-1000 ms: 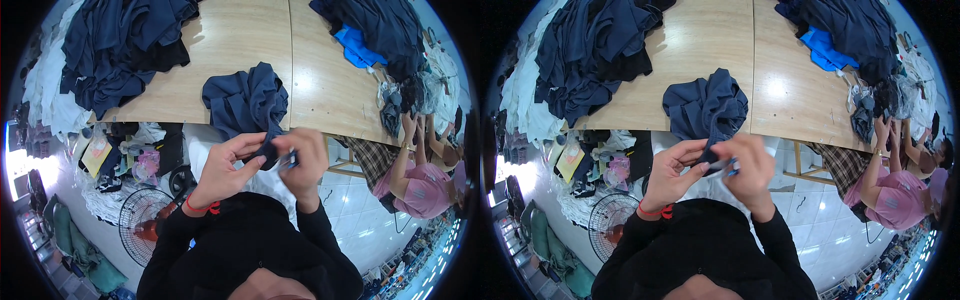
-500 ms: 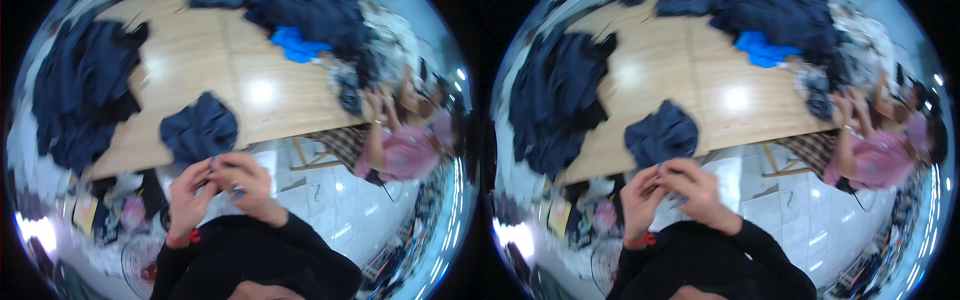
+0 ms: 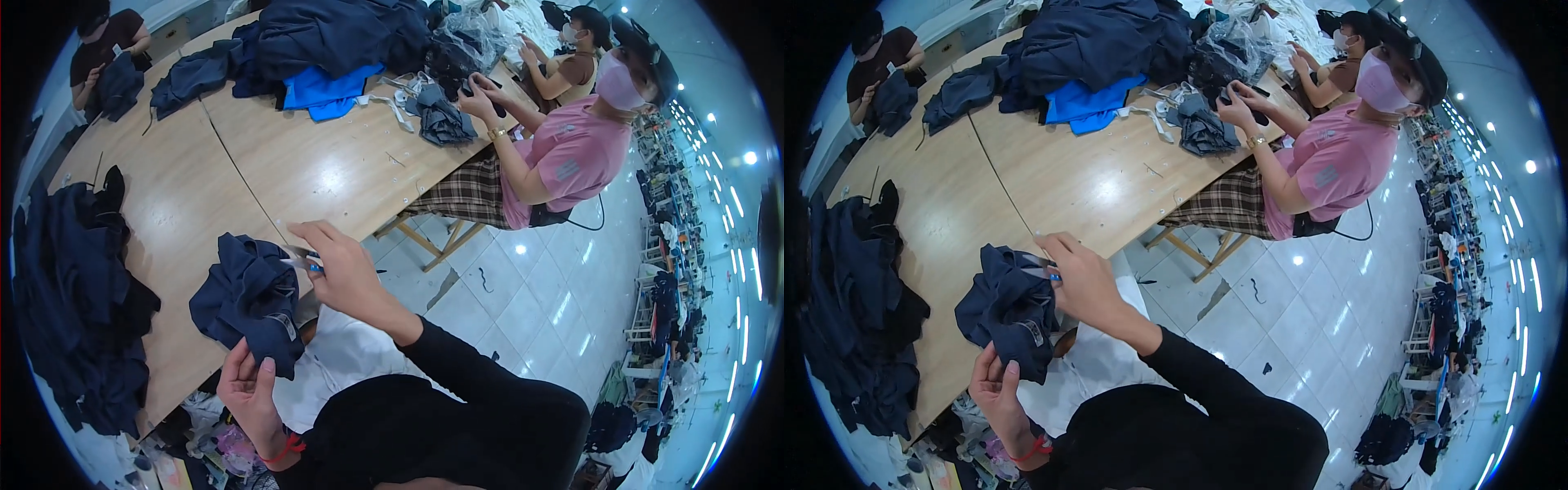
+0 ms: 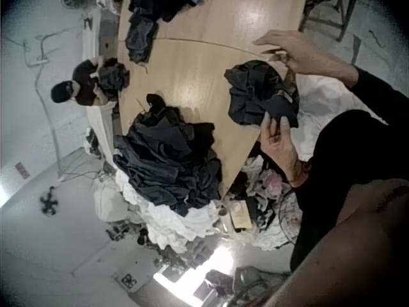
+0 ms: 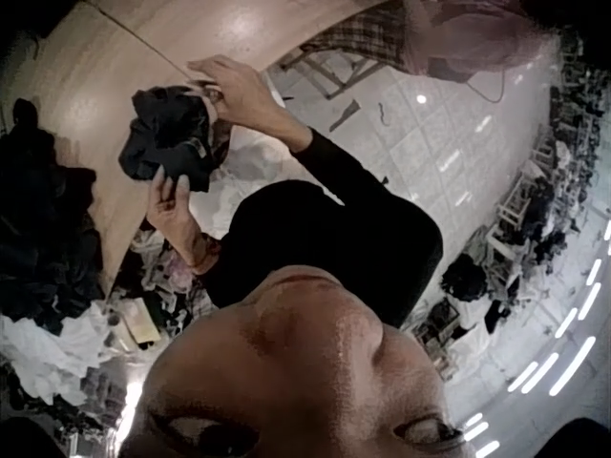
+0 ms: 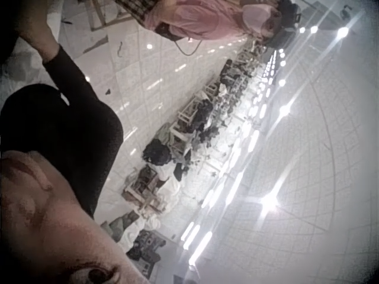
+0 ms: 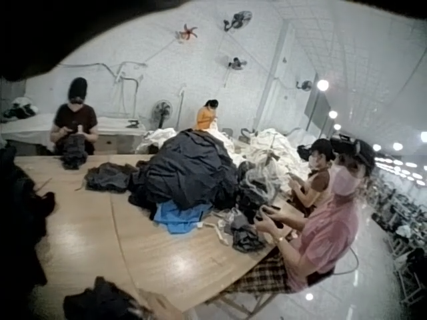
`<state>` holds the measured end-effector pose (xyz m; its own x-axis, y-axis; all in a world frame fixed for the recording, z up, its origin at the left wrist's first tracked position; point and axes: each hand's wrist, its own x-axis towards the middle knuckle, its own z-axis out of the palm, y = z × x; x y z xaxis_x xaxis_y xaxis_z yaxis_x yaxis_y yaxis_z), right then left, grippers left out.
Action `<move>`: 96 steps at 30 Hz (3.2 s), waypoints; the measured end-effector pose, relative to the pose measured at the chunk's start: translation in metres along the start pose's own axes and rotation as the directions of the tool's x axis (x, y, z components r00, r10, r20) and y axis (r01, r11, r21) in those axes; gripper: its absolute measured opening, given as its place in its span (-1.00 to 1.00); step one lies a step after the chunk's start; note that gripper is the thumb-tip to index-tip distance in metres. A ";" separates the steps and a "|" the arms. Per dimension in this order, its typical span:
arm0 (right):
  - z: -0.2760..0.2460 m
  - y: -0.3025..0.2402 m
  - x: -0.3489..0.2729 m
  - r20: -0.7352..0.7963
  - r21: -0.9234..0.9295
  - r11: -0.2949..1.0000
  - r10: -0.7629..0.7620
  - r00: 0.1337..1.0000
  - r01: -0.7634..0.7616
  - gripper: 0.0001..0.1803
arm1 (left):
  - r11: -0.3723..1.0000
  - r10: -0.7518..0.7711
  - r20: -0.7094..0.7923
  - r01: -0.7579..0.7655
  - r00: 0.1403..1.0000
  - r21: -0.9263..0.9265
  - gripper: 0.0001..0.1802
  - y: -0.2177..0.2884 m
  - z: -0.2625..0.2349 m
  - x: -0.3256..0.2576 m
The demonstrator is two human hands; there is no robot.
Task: Trimming excess threads from finished pairs of shorts using thread snips.
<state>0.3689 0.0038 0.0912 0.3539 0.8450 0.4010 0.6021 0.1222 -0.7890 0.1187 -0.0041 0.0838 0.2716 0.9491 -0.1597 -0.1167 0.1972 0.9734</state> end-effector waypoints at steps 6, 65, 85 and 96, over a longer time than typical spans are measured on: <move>0.007 -0.042 -0.009 0.376 0.425 0.889 -0.343 0.861 0.168 -0.56 | 0.988 0.062 0.109 -0.076 0.992 0.132 -0.78 0.000 -0.007 0.011; 0.016 -0.059 -0.036 0.371 0.373 0.928 -0.148 0.917 -0.002 -0.65 | 0.903 0.241 0.227 -0.304 0.944 0.303 -0.79 0.037 -0.007 0.008; 0.019 -0.060 -0.021 0.421 0.317 0.948 -0.118 0.899 -0.024 -0.73 | 0.958 0.102 0.197 -0.150 0.975 0.245 -0.74 0.035 -0.008 0.011; 0.023 -0.060 -0.025 0.408 0.350 0.921 0.015 0.913 -0.172 -0.72 | 0.939 0.173 0.151 -0.209 0.973 0.272 -0.77 0.032 -0.007 0.012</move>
<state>0.3072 -0.0126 0.1179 0.0395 0.9856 0.1642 0.2430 0.1499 -0.9584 0.1117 0.0149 0.1118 0.3889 0.9205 0.0377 0.0934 -0.0801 0.9924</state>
